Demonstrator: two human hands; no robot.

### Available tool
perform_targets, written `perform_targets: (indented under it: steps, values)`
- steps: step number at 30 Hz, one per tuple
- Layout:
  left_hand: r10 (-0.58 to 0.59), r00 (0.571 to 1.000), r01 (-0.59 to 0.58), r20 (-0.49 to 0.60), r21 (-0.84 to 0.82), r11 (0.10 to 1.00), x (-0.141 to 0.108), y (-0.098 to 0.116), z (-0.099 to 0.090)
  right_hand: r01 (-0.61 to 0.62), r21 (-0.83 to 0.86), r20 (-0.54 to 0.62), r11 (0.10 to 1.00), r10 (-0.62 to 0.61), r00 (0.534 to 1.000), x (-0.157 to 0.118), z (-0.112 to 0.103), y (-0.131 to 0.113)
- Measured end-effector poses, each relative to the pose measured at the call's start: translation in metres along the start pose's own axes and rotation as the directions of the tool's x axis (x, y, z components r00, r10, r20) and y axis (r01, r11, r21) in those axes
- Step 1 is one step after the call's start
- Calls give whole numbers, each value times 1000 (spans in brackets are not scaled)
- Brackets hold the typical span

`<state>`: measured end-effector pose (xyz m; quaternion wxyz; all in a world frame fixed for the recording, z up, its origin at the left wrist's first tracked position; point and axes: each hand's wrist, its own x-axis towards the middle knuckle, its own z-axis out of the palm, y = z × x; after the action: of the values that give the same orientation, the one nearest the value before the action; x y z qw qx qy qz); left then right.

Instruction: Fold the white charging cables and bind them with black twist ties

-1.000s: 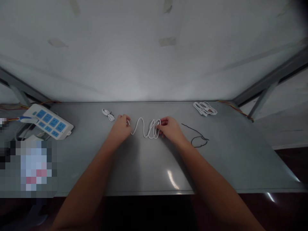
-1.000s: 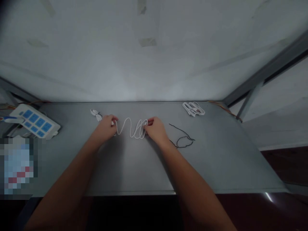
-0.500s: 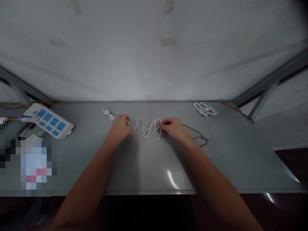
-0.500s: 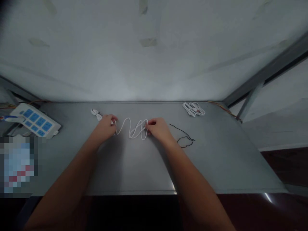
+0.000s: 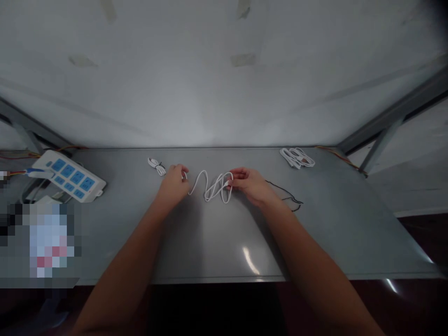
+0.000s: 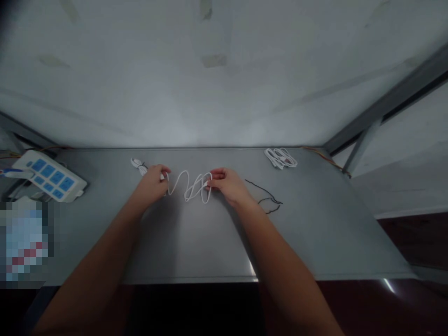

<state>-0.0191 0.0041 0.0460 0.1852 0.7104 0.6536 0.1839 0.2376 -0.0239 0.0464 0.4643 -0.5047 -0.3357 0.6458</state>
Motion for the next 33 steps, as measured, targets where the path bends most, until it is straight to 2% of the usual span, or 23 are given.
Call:
perform_targets:
  steps: [7, 11, 16, 20, 22, 27, 33]
  values:
    - [1, 1000, -1, 11, 9, 1000, 0, 0, -1, -58, 32, 88, 998, 55, 995, -6, 3, -4]
    - [-19, 1000, 19, 20, 11, 1000, -1, 2, -3, -131, 22, 173, 991, 125, 977, -12, 4, -10]
    - [-32, 999, 32, 11, 6, 999, -1, 4, -5, -139, -14, 267, 990, 138, 954, -15, 0, -10]
    - [-36, 999, 36, 31, 13, 999, 1, 2, -4, -86, -90, 249, 992, 106, 963, -12, -2, -6]
    - [-34, 999, 34, 36, 17, 999, 1, 1, -3, -46, -181, 209, 982, 84, 974, -10, -2, -5]
    - [-13, 1000, 13, 6, 15, 1000, 1, 0, -1, 150, -466, 124, 872, -104, 987, -8, -2, -7]
    - [-17, 1000, 17, 0, 3, 1000, 1, -1, -1, 216, -463, 147, 859, -166, 975, -7, -2, -3]
